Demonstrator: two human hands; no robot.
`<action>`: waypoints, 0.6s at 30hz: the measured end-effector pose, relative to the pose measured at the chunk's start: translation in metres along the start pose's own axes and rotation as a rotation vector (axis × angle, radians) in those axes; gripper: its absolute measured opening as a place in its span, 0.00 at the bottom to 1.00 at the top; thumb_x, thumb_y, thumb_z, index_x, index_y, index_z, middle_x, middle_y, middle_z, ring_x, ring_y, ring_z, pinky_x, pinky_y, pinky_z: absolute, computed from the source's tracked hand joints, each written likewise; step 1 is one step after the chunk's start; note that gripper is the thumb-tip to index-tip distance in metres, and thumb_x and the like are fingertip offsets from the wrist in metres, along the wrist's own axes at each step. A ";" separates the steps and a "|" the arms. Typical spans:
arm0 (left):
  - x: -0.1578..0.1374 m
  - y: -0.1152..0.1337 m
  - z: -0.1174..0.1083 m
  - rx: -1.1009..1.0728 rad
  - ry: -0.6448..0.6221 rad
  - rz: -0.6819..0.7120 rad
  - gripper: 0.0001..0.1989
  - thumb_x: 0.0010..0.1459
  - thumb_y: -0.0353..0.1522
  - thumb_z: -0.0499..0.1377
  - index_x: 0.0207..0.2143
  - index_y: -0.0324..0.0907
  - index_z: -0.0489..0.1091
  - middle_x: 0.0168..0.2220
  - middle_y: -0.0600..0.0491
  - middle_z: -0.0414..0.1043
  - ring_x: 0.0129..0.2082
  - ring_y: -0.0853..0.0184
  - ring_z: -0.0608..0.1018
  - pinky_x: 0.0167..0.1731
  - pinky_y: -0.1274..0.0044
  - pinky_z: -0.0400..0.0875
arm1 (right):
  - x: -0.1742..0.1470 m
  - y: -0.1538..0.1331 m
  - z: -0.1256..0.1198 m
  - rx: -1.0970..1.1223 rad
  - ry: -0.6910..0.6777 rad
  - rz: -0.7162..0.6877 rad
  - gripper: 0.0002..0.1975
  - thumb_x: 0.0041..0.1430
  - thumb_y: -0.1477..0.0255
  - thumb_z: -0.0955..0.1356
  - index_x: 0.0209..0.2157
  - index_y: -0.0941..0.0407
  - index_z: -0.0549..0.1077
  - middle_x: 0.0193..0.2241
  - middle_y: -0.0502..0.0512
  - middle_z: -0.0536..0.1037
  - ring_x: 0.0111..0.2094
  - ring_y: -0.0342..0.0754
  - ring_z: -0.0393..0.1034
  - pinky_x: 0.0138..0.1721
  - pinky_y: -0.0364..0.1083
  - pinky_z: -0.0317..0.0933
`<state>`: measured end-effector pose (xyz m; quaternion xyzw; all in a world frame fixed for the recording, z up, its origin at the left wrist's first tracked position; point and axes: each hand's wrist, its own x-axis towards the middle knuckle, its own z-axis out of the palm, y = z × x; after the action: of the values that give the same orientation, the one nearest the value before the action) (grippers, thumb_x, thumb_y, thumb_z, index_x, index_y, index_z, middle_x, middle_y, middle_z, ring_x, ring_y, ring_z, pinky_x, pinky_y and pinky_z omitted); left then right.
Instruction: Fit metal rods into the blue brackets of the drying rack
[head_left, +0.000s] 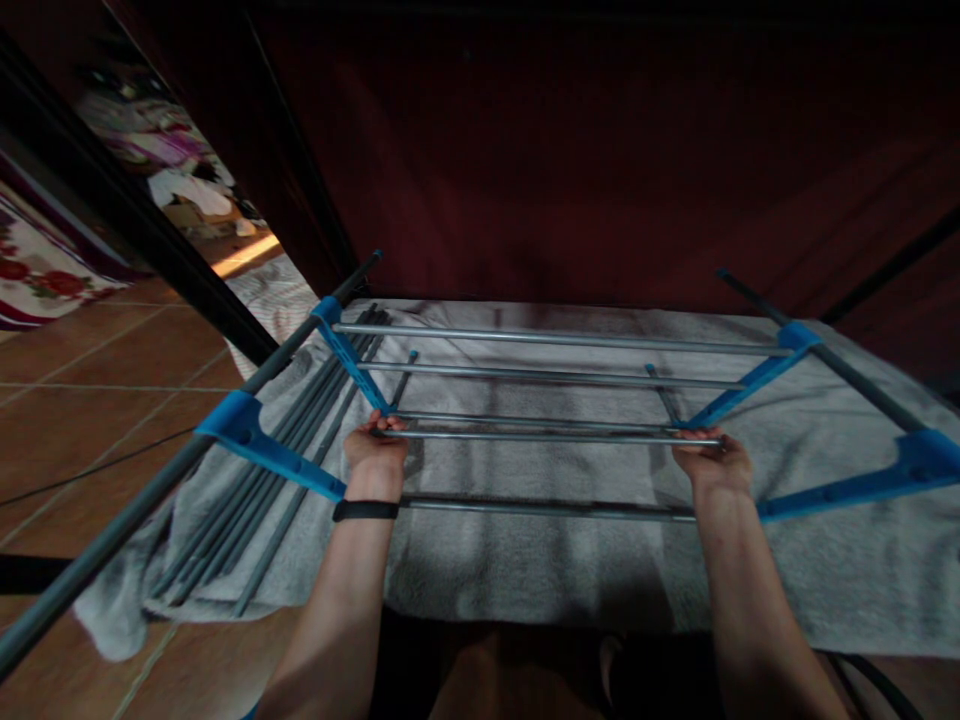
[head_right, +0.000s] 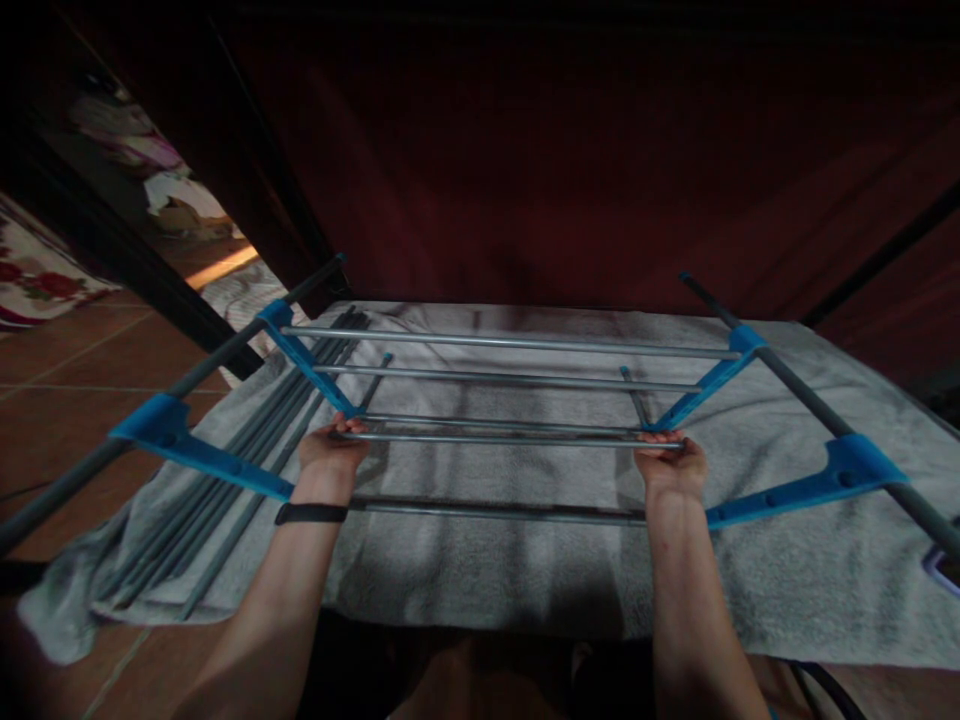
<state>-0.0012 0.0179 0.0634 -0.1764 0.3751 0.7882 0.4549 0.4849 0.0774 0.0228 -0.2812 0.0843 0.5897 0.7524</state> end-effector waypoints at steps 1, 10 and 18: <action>-0.001 0.000 0.001 -0.003 -0.006 0.000 0.11 0.56 0.21 0.42 0.28 0.41 0.59 0.17 0.59 0.53 0.13 0.73 0.61 0.15 0.82 0.57 | 0.000 0.000 0.000 -0.003 0.050 -0.022 0.08 0.55 0.74 0.56 0.23 0.52 0.57 0.15 0.43 0.58 0.11 0.44 0.56 0.10 0.43 0.55; -0.008 0.001 0.004 -0.035 -0.095 -0.023 0.13 0.61 0.28 0.41 0.28 0.40 0.61 0.17 0.58 0.54 0.14 0.71 0.64 0.15 0.81 0.57 | 0.000 0.002 0.002 -0.090 0.131 -0.039 0.08 0.55 0.77 0.57 0.25 0.53 0.59 0.17 0.42 0.61 0.14 0.42 0.59 0.14 0.43 0.60; -0.012 0.000 0.004 -0.030 -0.176 0.022 0.21 0.66 0.37 0.36 0.29 0.40 0.63 0.16 0.58 0.54 0.14 0.71 0.64 0.16 0.79 0.59 | 0.005 0.005 -0.004 -0.178 0.035 -0.062 0.05 0.49 0.78 0.59 0.25 0.54 0.57 0.19 0.43 0.60 0.15 0.42 0.58 0.15 0.42 0.58</action>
<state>0.0052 0.0137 0.0742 -0.1088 0.3238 0.8112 0.4747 0.4820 0.0804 0.0155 -0.3598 0.0358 0.5663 0.7406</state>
